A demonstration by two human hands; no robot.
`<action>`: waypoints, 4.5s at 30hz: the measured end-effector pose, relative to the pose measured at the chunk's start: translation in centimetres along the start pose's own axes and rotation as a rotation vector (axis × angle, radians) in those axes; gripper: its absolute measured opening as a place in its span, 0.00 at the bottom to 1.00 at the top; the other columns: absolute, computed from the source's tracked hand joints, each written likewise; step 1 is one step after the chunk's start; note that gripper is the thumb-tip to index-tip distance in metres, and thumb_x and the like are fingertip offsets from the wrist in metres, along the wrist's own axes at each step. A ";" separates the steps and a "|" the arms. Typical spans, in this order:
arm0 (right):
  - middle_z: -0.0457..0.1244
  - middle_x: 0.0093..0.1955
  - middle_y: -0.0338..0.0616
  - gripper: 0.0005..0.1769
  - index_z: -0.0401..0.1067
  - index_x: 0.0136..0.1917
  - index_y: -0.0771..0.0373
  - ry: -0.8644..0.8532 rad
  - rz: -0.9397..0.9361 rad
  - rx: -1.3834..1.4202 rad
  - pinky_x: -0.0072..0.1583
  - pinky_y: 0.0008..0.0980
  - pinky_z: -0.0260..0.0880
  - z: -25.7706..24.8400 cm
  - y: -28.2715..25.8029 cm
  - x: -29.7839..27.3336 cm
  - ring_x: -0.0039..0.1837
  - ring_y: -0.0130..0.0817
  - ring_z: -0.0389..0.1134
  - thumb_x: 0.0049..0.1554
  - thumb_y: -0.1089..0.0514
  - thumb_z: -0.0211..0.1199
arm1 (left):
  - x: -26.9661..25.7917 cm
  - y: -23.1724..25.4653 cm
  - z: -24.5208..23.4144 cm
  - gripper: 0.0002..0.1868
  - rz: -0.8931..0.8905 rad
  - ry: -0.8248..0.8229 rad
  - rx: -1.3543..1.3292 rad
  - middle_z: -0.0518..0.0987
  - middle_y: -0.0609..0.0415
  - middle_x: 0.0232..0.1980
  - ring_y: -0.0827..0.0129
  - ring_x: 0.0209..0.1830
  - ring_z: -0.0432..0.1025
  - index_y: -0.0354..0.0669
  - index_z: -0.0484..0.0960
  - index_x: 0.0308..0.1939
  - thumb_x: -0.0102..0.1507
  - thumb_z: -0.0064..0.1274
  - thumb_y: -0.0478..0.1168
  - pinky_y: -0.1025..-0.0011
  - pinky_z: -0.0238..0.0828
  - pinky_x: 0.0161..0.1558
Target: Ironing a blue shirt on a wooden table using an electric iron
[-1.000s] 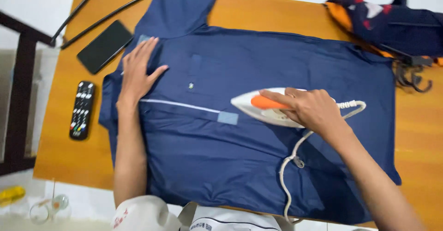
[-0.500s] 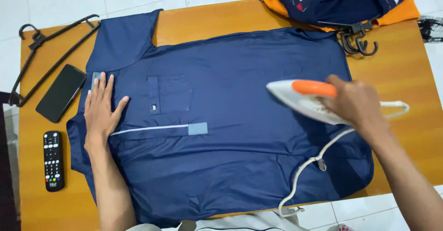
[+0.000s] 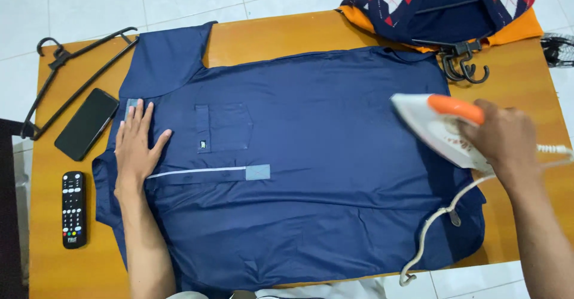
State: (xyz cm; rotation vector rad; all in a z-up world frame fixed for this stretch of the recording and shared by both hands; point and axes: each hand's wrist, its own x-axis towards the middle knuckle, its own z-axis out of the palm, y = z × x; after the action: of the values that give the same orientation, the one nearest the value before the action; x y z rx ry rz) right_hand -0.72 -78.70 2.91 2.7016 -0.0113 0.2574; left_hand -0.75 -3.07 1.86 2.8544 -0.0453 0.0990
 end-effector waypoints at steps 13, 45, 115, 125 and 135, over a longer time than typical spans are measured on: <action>0.69 0.37 0.50 0.20 0.75 0.51 0.49 -0.101 -0.060 0.278 0.45 0.50 0.68 -12.1 -10.2 6.1 0.46 0.58 0.72 0.61 0.33 0.66 | 0.1 -0.7 0.5 0.38 -0.017 0.045 -0.040 0.52 0.50 0.84 0.55 0.84 0.45 0.49 0.58 0.80 0.71 0.39 0.62 0.51 0.38 0.77; 0.69 0.37 0.56 0.24 0.74 0.57 0.57 0.116 -0.894 0.619 0.44 0.55 0.76 -21.4 -51.9 13.2 0.42 0.62 0.75 0.50 0.46 0.70 | -0.2 -2.4 0.6 0.28 -0.024 0.390 -0.711 0.76 0.35 0.66 0.40 0.69 0.68 0.43 0.71 0.72 0.78 0.22 0.49 0.47 0.57 0.71; 0.65 0.30 0.46 0.17 0.74 0.44 0.47 0.112 -0.041 0.117 0.36 0.47 0.66 -5.5 -7.3 5.4 0.36 0.55 0.70 0.57 0.35 0.64 | -0.6 -1.2 0.8 0.28 0.041 0.104 -0.172 0.57 0.43 0.83 0.53 0.83 0.49 0.43 0.61 0.79 0.74 0.39 0.43 0.48 0.39 0.77; 0.70 0.41 0.59 0.18 0.75 0.60 0.54 -0.043 -0.099 0.477 0.47 0.57 0.65 -13.8 -12.9 6.7 0.48 0.69 0.70 0.60 0.46 0.65 | -0.1 -2.6 1.9 0.22 0.041 0.255 -0.302 0.66 0.48 0.78 0.59 0.79 0.57 0.46 0.71 0.73 0.77 0.36 0.46 0.48 0.47 0.74; 0.70 0.49 0.51 0.21 0.67 0.64 0.57 -0.105 -0.587 0.723 0.47 0.56 0.64 -25.2 -31.9 9.4 0.48 0.62 0.70 0.61 0.47 0.61 | 0.3 -2.4 1.0 0.27 0.055 0.562 -0.731 0.80 0.44 0.63 0.59 0.64 0.76 0.35 0.77 0.63 0.78 0.25 0.48 0.68 0.65 0.67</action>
State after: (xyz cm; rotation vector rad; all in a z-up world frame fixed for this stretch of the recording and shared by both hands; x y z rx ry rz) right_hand 5.48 -38.94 13.93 3.2370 1.0006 -0.0853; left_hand -0.32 -1.03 0.22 2.0151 -0.0341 0.7258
